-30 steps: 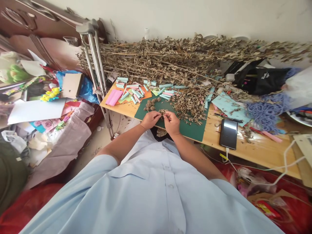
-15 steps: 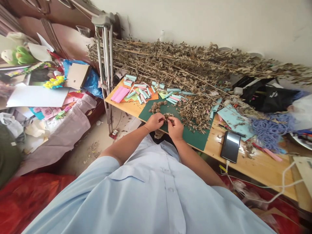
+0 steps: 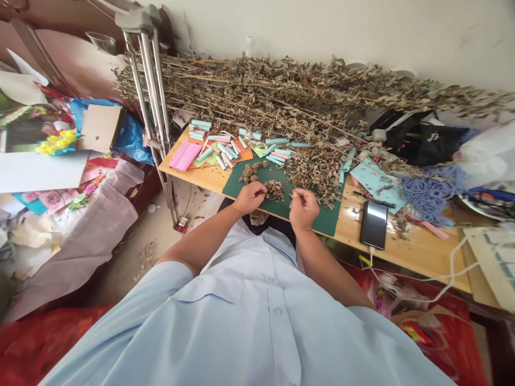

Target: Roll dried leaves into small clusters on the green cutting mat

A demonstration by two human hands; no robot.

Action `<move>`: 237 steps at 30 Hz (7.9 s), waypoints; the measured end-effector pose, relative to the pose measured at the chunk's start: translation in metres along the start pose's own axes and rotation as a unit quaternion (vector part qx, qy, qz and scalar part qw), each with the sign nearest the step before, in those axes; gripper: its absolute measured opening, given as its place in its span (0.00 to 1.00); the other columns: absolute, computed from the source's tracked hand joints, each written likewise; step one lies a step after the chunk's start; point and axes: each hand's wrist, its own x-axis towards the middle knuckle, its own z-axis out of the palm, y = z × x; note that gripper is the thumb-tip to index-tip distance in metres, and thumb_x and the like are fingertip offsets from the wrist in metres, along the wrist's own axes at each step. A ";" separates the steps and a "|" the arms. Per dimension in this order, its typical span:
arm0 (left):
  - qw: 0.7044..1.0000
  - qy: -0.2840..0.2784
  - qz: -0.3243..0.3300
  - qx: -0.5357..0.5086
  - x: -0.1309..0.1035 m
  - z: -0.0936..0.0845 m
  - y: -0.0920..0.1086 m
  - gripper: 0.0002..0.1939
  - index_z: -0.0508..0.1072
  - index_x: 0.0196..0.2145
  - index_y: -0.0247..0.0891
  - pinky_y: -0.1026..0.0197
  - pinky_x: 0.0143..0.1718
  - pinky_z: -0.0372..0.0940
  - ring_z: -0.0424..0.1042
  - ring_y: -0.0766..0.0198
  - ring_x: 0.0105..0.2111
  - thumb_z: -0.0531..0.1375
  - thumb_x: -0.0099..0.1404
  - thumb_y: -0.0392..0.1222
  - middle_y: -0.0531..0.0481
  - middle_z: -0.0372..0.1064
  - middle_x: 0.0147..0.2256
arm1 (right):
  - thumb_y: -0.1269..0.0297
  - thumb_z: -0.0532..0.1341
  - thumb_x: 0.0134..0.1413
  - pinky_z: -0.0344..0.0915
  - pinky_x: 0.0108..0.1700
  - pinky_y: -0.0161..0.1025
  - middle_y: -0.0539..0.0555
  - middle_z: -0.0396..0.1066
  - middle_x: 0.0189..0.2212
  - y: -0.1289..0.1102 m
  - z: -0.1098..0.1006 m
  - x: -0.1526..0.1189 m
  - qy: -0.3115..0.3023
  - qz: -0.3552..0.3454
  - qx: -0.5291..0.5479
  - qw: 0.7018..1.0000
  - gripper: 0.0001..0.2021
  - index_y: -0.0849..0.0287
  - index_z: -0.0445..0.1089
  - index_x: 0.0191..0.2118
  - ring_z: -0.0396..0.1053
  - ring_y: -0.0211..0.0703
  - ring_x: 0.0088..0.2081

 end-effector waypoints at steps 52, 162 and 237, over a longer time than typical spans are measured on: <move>0.939 0.015 -0.173 -0.296 0.019 0.010 0.006 0.14 0.69 0.31 0.37 0.67 0.21 0.57 0.63 0.73 0.19 0.61 0.67 0.50 0.54 0.68 0.25 | 0.55 0.68 0.50 0.61 0.23 0.34 0.48 0.73 0.30 -0.017 0.022 -0.005 -0.133 0.099 0.119 0.979 0.18 0.57 0.72 0.45 0.61 0.32 0.21; 0.994 -0.038 -0.066 -0.083 0.006 0.005 0.018 0.08 0.76 0.33 0.37 0.63 0.38 0.63 0.69 0.64 0.32 0.58 0.66 0.40 0.50 0.71 0.29 | 0.53 0.64 0.56 0.72 0.34 0.41 0.54 0.78 0.36 -0.012 0.025 -0.015 -0.078 0.049 0.016 0.996 0.15 0.55 0.76 0.45 0.72 0.41 0.29; 0.995 -0.063 -0.032 -0.064 0.008 0.007 0.015 0.07 0.73 0.34 0.36 0.65 0.34 0.60 0.66 0.67 0.31 0.57 0.67 0.39 0.52 0.70 0.30 | 0.54 0.69 0.52 0.67 0.27 0.36 0.49 0.76 0.34 -0.008 0.025 -0.008 -0.100 0.108 0.120 0.982 0.21 0.54 0.70 0.50 0.66 0.35 0.24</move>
